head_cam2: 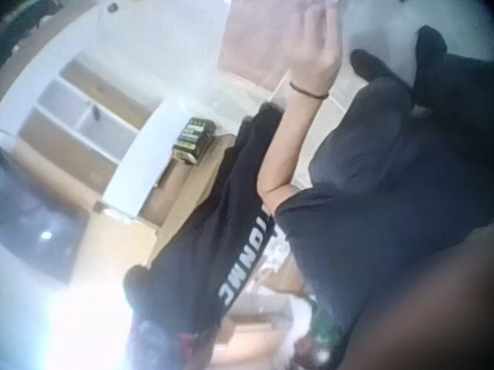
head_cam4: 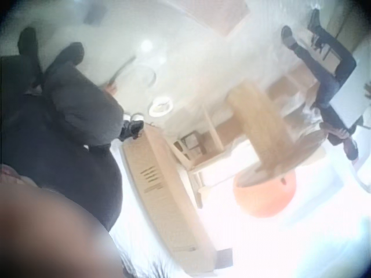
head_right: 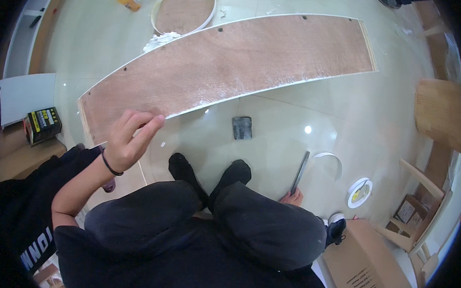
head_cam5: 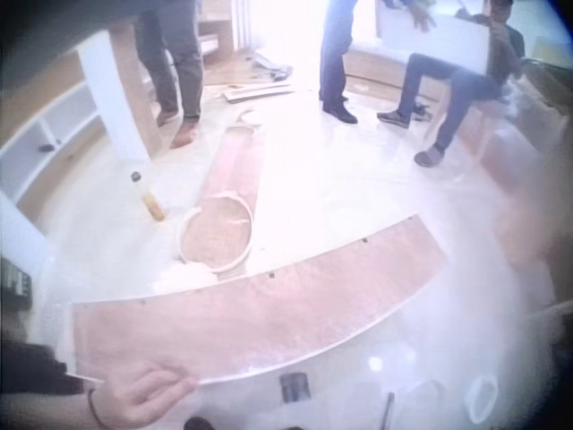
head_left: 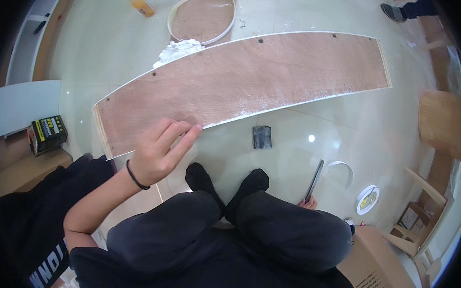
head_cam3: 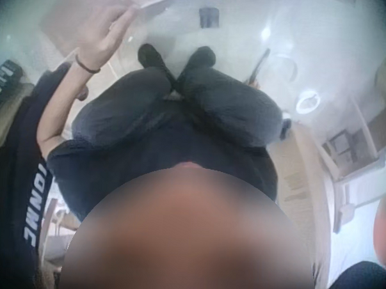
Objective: The person assembles a white cabinet by positioning a side panel, then uses a metal file to smooth the edge of a wooden board. The person works while sitting on the floor in a room with other people assembling furniture.
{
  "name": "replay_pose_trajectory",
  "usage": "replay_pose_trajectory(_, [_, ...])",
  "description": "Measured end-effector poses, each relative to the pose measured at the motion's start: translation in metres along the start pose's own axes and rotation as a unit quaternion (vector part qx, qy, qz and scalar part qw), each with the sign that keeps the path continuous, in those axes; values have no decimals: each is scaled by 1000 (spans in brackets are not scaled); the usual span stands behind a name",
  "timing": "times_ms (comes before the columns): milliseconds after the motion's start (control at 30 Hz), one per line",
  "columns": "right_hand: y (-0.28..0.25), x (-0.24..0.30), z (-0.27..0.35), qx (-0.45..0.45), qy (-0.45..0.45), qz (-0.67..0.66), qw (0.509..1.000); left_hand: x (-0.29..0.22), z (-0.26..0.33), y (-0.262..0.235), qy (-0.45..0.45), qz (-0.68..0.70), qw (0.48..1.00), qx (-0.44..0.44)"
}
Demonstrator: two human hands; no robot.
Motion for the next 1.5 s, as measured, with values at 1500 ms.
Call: replay_pose_trajectory(1500, [-319,333,-115,80,-169,-560,807,105,170,-77,-213,88,962,-149])
Point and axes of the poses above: each hand's wrist, its own z-axis away from the middle knuckle, its own y-axis out of the palm, x = y × z, the point moved 7 cm from there along -z, towards the middle knuckle, and after that the axes turned 15 degrees about z, right-handed, at the moved point
